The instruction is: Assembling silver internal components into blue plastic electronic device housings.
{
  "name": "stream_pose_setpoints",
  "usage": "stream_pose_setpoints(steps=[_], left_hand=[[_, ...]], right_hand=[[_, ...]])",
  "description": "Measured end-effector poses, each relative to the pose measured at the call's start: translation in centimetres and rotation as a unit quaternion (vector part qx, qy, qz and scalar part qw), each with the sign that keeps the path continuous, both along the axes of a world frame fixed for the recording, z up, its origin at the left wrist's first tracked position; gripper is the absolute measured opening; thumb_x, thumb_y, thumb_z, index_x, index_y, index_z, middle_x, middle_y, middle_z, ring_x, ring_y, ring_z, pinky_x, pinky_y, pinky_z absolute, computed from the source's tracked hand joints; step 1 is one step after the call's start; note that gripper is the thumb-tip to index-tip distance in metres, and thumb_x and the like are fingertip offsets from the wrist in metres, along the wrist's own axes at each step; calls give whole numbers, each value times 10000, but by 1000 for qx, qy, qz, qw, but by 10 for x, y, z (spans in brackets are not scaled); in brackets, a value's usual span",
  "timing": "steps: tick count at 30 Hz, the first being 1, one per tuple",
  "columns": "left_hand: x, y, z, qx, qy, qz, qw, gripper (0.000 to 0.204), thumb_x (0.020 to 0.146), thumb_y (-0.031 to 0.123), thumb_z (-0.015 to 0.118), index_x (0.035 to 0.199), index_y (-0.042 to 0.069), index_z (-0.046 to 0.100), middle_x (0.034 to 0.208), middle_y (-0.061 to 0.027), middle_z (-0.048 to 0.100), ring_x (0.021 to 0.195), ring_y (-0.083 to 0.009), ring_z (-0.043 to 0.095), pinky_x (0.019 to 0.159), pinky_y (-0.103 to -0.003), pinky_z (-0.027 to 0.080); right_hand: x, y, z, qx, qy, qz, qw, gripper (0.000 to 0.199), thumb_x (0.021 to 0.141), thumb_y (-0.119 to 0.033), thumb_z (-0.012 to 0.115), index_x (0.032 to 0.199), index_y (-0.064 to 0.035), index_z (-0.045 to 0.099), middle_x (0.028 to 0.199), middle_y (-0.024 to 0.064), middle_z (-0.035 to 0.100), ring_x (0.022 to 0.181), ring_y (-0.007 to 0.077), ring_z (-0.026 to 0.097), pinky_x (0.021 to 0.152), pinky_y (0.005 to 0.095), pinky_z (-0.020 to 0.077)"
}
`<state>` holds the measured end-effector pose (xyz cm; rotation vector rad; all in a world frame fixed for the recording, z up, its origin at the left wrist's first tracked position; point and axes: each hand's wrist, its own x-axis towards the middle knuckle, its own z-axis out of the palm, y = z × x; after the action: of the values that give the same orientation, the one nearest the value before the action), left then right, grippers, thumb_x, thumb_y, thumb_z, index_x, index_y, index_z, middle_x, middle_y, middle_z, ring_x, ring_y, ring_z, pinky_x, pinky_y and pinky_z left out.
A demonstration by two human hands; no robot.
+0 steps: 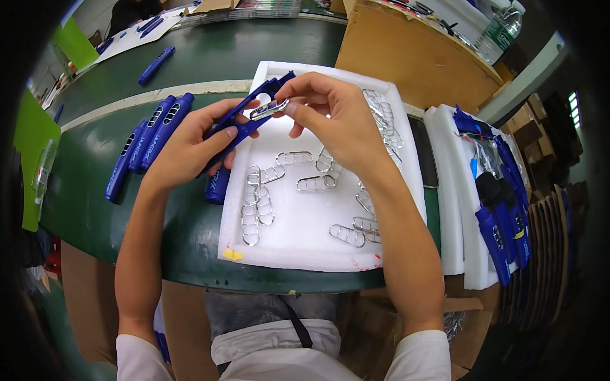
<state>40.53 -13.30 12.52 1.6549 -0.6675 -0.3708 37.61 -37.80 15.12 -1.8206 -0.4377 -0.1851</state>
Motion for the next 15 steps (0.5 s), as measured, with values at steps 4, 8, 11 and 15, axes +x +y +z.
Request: stream_pose_setpoints(steps=[4, 8, 11, 15], left_hand=[[-2, -1, 1, 14, -28, 4, 999, 446, 1012, 53, 528, 1456, 22, 502, 1095, -65, 693, 645, -42, 570, 482, -188, 433], [-3, 0, 5, 10, -33, 0, 999, 449, 1010, 45, 522, 1458, 26, 502, 1090, -68, 696, 649, -42, 571, 481, -186, 430], [-7, -2, 7, 5, -34, -1, 999, 448, 1008, 40, 516, 1456, 14, 496, 1090, -68, 696, 651, -43, 573, 480, -183, 433], [-6, -3, 6, 7, -33, -9, 999, 464, 1004, 38, 523, 1463, -3, 469, 1096, -69, 695, 654, -44, 580, 478, -186, 442]], right_hand=[[-2, 6, -3, 9, 2, -11, 1000, 139, 942, -45, 667, 1069, 8, 690, 851, 68, 728, 761, 103, 683, 662, 237, 527], [-2, 9, -6, -54, -46, -95, 993, 112, 921, -89, 707, 995, -13, 741, 768, 33, 708, 632, 60, 583, 549, 210, 402], [-2, 12, -8, -87, -110, -136, 981, 97, 899, -120, 741, 929, -33, 770, 718, 15, 689, 560, 48, 480, 507, 226, 319], [-6, 19, -8, -100, -136, -167, 971, 127, 832, -133, 813, 893, -29, 775, 757, -10, 582, 593, 60, 387, 518, 248, 295]])
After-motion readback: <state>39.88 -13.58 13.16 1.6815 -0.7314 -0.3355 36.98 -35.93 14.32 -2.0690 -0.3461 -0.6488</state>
